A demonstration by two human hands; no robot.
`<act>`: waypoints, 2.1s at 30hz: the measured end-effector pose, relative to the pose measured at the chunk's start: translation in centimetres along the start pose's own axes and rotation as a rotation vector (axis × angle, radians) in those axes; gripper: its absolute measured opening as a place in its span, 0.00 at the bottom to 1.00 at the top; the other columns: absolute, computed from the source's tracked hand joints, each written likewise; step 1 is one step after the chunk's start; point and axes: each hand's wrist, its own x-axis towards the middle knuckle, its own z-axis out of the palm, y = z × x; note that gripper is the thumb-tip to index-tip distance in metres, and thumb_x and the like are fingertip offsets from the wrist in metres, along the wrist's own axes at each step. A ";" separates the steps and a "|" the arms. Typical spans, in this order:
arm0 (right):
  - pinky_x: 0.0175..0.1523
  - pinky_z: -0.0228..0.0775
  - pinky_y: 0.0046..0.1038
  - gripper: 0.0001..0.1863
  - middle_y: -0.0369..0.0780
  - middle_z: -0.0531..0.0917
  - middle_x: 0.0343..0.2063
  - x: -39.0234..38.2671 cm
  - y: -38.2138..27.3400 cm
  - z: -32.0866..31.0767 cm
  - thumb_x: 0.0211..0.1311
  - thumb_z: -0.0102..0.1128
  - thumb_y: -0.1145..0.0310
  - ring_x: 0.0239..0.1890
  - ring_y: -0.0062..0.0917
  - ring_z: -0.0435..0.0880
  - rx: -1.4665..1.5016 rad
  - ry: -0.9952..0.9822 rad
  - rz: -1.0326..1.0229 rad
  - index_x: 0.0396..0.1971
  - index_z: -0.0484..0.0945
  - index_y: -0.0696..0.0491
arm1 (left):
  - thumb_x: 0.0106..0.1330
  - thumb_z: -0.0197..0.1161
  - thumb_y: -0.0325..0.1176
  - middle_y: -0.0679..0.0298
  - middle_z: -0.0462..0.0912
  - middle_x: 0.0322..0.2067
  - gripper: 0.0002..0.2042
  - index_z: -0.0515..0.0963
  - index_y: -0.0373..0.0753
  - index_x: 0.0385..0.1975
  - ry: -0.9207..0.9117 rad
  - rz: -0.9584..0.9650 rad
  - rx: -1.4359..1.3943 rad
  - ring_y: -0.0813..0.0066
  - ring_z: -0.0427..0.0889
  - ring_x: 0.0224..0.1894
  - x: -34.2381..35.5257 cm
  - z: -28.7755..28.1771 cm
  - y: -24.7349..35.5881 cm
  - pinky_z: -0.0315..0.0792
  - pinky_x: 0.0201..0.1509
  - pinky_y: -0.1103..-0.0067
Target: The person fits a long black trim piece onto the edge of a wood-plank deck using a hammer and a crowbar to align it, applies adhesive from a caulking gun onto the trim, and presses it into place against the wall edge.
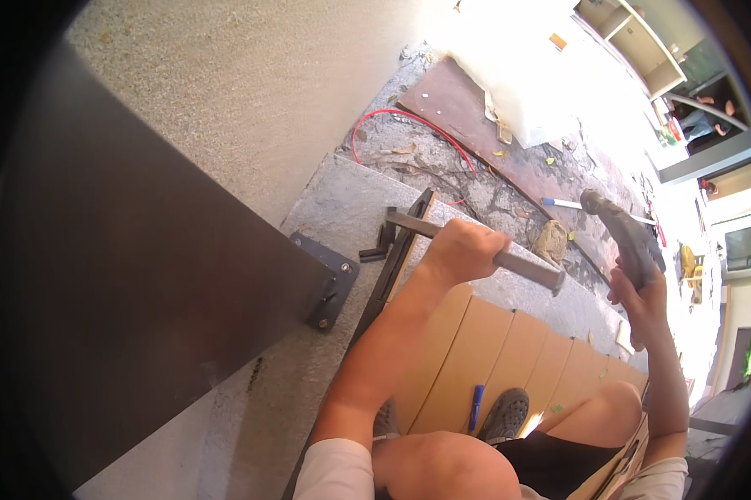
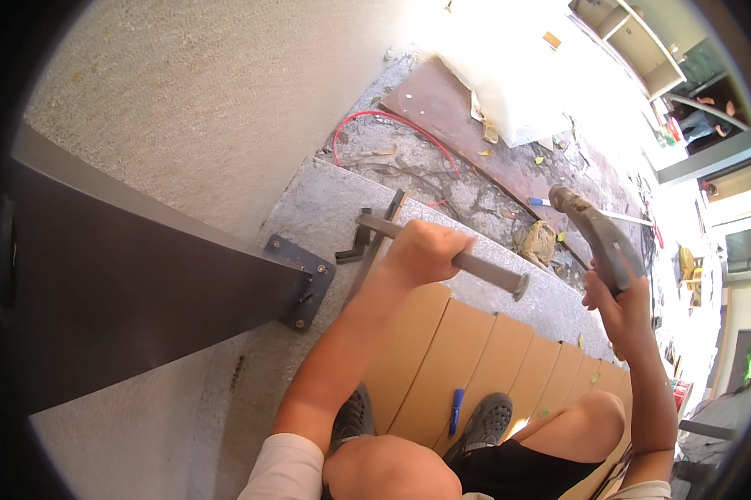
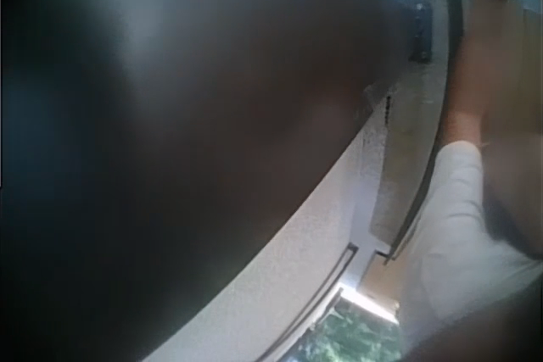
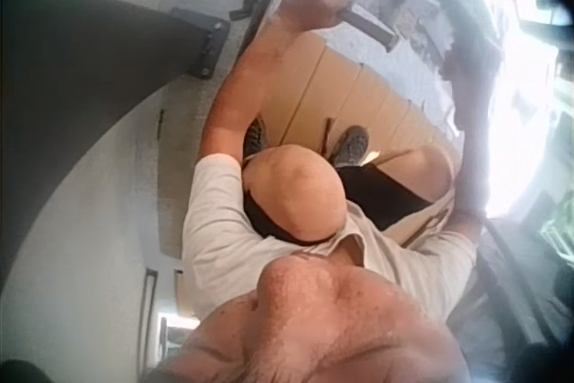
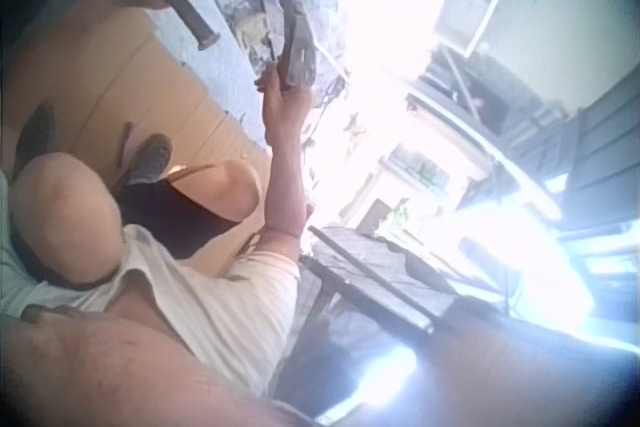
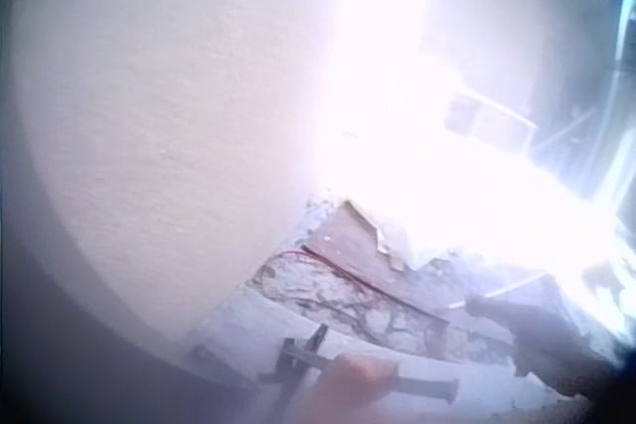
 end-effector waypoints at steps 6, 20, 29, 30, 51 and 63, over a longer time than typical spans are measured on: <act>0.34 0.70 0.32 0.11 0.46 0.79 0.23 1.1 15.1 1.0 0.58 0.65 0.71 0.25 0.31 0.79 -0.431 0.061 -0.054 0.39 0.77 0.58 | 0.61 0.67 0.33 0.61 0.76 0.15 0.11 0.74 0.42 0.18 -0.095 -0.015 0.042 0.60 0.79 0.19 -4.1 0.9 1.3 0.73 0.23 0.67; 0.45 0.73 0.39 0.16 0.49 0.82 0.35 -12.6 30.3 5.6 0.59 0.68 0.70 0.38 0.42 0.82 -0.596 0.060 0.420 0.44 0.75 0.57 | 0.59 0.59 0.32 0.62 0.77 0.21 0.07 0.73 0.42 0.20 -0.504 0.206 -0.028 0.62 0.82 0.25 -8.3 10.9 9.4 0.75 0.30 0.69; 0.46 0.72 0.42 0.16 0.51 0.81 0.36 -17.2 36.4 7.9 0.62 0.68 0.67 0.39 0.46 0.81 -0.610 0.098 0.364 0.44 0.74 0.58 | 0.56 0.63 0.32 0.64 0.83 0.19 0.05 0.82 0.47 0.19 -0.904 0.231 0.138 0.62 0.85 0.28 -13.3 20.0 5.7 0.76 0.35 0.70; 0.46 0.71 0.43 0.16 0.51 0.81 0.36 -17.5 37.0 7.5 0.62 0.68 0.66 0.39 0.47 0.81 -0.571 0.076 0.411 0.44 0.75 0.58 | 0.56 0.63 0.32 0.64 0.83 0.19 0.05 0.82 0.47 0.19 -0.893 0.233 0.137 0.62 0.85 0.28 -12.2 20.1 5.7 0.76 0.35 0.70; 0.49 0.71 0.40 0.15 0.48 0.79 0.37 -10.2 37.1 9.3 0.65 0.63 0.69 0.42 0.42 0.79 -0.441 0.017 0.056 0.47 0.75 0.60 | 0.54 0.67 0.33 0.67 0.83 0.38 0.03 0.87 0.48 0.24 -0.884 0.143 0.140 0.67 0.80 0.50 -14.4 23.1 1.8 0.70 0.56 0.72; 0.49 0.74 0.41 0.08 0.42 0.82 0.37 11.8 3.0 25.1 0.65 0.59 0.68 0.45 0.41 0.80 -0.270 -0.484 -0.802 0.42 0.79 0.52 | 0.57 0.68 0.25 0.53 0.77 0.49 0.20 0.78 0.34 0.52 -0.213 -0.525 0.398 0.53 0.76 0.52 -18.7 -7.3 15.4 0.71 0.57 0.63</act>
